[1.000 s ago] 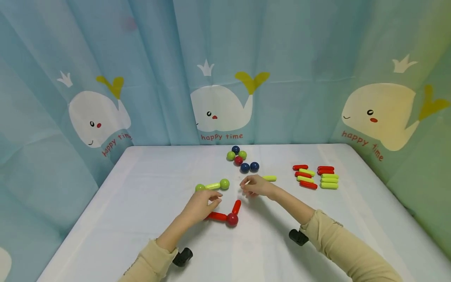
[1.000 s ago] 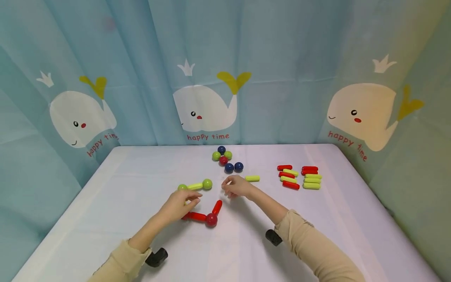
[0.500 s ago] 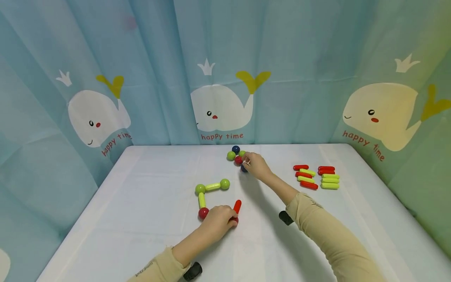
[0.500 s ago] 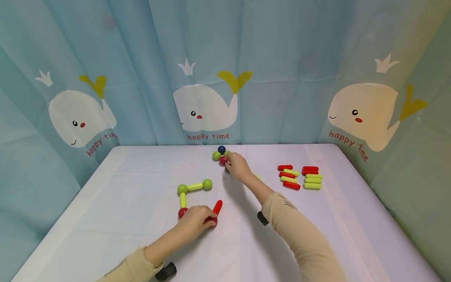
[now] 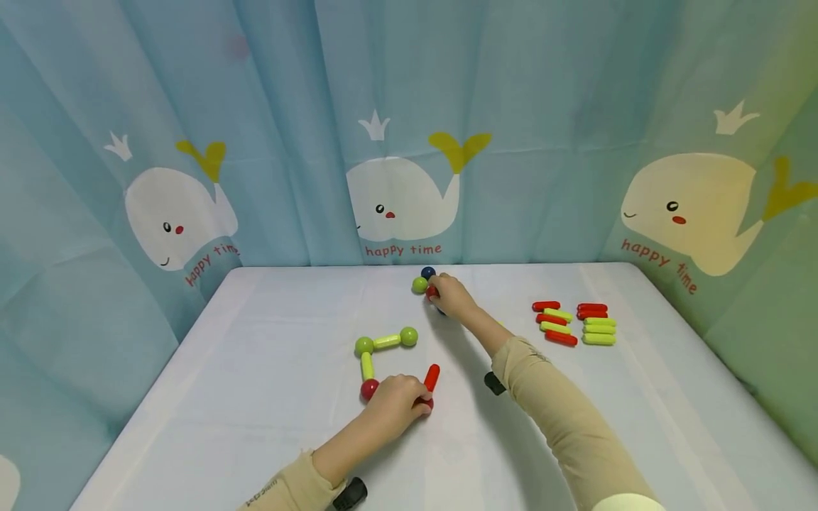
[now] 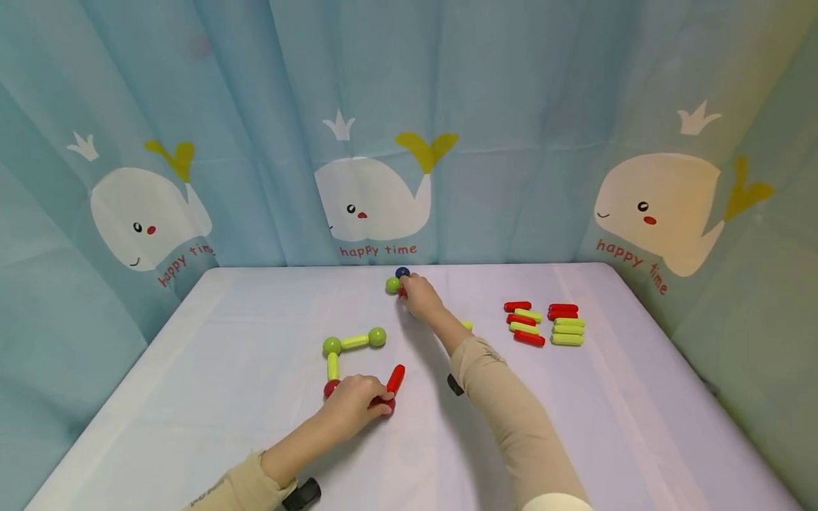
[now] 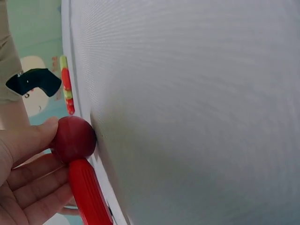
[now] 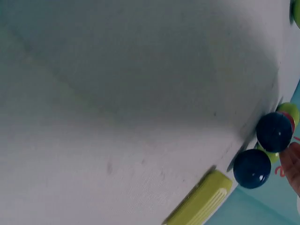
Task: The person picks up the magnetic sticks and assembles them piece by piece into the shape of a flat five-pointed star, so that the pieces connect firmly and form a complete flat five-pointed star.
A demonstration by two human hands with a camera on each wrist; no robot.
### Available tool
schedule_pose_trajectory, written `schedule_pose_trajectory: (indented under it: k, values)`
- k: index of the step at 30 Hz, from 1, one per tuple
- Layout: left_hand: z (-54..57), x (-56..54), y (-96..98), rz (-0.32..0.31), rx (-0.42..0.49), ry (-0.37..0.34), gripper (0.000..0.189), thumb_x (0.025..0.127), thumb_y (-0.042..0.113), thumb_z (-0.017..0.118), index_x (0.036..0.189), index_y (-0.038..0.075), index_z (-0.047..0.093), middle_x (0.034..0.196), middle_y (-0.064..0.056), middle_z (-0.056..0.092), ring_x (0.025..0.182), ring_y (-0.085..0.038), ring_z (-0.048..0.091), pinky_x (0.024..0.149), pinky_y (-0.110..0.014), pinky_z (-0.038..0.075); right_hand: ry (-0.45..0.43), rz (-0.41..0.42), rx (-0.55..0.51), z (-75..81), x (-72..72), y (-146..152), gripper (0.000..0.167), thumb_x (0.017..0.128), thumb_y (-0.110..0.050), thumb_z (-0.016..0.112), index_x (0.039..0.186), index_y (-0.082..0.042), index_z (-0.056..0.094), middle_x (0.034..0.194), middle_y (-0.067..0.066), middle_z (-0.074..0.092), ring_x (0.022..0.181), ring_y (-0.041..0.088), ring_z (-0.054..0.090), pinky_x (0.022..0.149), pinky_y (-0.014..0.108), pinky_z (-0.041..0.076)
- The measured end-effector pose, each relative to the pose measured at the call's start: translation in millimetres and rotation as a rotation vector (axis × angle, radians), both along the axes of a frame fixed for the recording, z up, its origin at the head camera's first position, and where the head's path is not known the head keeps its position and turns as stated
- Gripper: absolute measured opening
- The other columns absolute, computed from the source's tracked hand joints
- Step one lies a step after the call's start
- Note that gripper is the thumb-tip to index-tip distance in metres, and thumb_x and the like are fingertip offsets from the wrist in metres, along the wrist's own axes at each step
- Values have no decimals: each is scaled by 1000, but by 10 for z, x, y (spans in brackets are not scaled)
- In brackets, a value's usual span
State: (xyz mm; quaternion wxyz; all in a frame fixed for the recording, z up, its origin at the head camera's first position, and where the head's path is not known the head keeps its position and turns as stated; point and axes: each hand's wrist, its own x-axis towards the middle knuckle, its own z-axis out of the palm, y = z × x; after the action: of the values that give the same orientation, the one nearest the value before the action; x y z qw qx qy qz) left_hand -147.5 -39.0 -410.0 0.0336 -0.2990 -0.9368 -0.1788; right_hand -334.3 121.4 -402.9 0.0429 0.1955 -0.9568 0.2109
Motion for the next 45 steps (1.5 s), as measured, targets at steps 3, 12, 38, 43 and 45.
schedule_pose_trajectory:
  k: [3, 12, 38, 43, 45]
  values:
    - [4, -2, 10, -8, -2, -1, 13, 77, 21, 76, 85, 11, 75, 76, 4, 69, 70, -7, 61, 66, -19, 47, 15, -11, 62, -10, -3, -28, 27, 86, -4, 65, 111, 5, 61, 99, 20, 62, 92, 31, 62, 82, 38, 52]
    - [13, -5, 36, -1, 3, -16, 13, 77, 20, 76, 86, 11, 75, 77, 3, 69, 72, -7, 62, 67, -19, 48, 56, -22, 168, -74, -58, -59, 14, 86, -2, 64, 98, 4, 63, 94, 18, 62, 89, 31, 61, 80, 38, 51]
    - [39, -8, -8, 10, 37, -55, 15, 75, 18, 78, 88, 9, 76, 80, 2, 72, 75, -8, 65, 70, -21, 50, 18, 135, -171, 100, 358, 159, 28, 88, -5, 63, 112, 9, 62, 94, 22, 60, 85, 29, 56, 76, 40, 48]
    - [16, -15, -3, 8, 43, -50, 15, 75, 18, 78, 87, 9, 76, 78, 3, 72, 73, -7, 64, 69, -20, 49, -57, 181, -224, 60, 494, 229, 24, 90, -3, 59, 110, 10, 63, 89, 18, 61, 79, 22, 54, 71, 31, 46]
    - [15, -17, -3, 9, 43, -48, 15, 75, 18, 78, 86, 9, 76, 78, 3, 72, 73, -7, 64, 69, -20, 49, -96, 197, -248, 39, 547, 245, 24, 90, -2, 58, 110, 10, 62, 91, 19, 64, 82, 23, 59, 73, 30, 50]
